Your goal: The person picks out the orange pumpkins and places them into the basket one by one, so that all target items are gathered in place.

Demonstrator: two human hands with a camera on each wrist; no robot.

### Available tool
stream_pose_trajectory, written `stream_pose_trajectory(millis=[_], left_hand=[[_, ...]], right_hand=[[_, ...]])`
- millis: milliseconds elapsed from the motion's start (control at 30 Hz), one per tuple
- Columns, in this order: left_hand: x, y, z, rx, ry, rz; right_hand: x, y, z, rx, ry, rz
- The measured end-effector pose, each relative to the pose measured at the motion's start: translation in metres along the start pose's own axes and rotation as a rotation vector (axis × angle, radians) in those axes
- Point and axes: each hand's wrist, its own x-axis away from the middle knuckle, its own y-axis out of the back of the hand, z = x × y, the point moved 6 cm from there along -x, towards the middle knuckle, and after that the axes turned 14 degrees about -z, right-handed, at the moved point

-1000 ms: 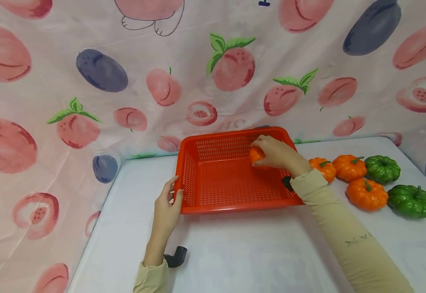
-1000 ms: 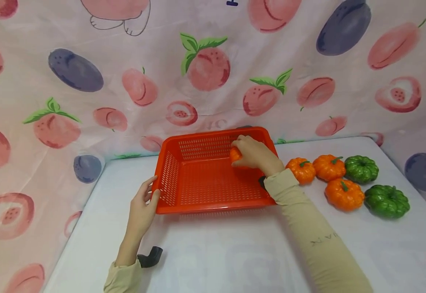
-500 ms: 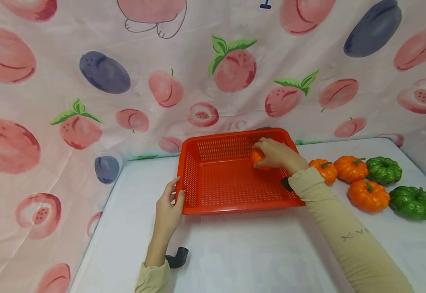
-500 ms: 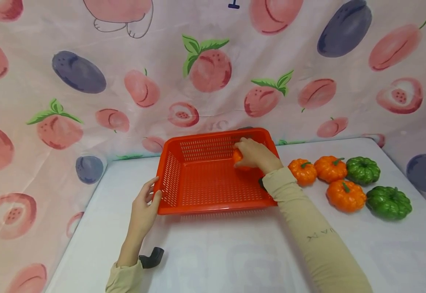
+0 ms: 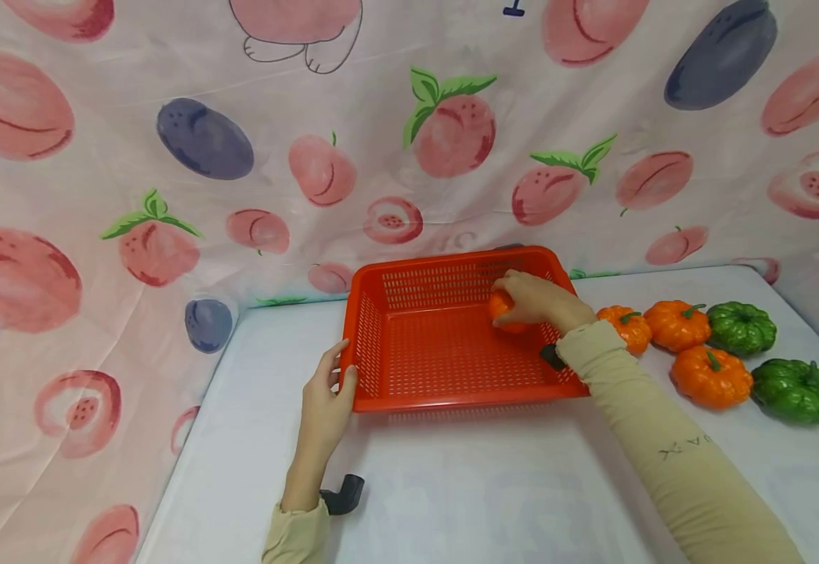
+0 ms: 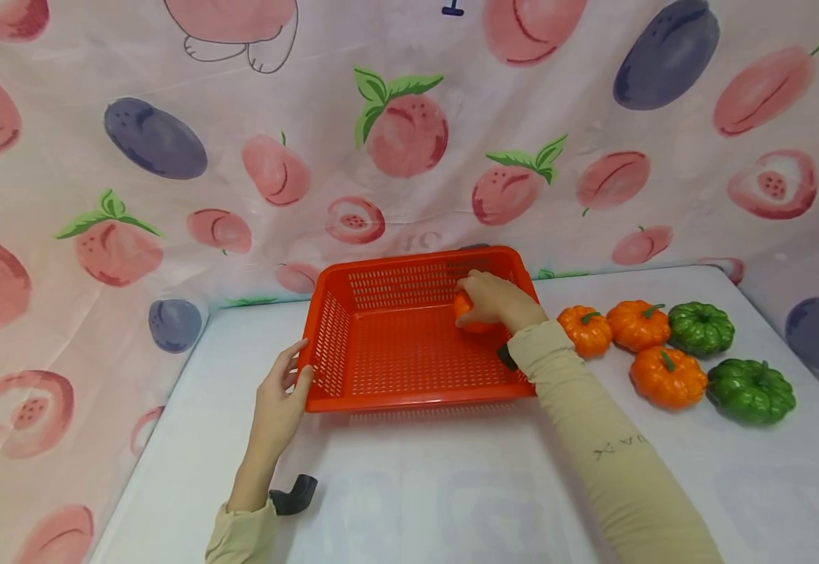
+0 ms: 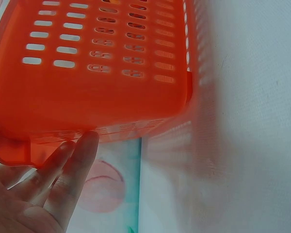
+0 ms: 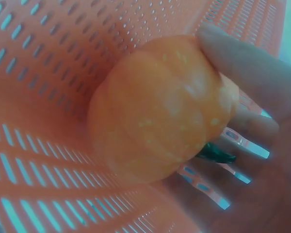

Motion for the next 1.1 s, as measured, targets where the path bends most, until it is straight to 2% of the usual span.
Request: stream_pose_trajectory(millis=[467, 733, 1100], left_hand=[[0.0002, -0.0021, -0.0003, 0.002, 0.001, 0.0], [-0.0003, -0.0029, 0.0006, 0.005, -0.005, 0.003], [0.0002, -0.0012, 0.0031, 0.002, 0.014, 0.004]], right_hand=[[0.0031, 0.0001, -0.0005, -0.017, -0.016, 0.046], [0.0051, 0.0021, 0.0011, 0.024, -0.024, 0.067], [0.0047, 0.009, 0.0073, 0.036, -0.015, 0.034]])
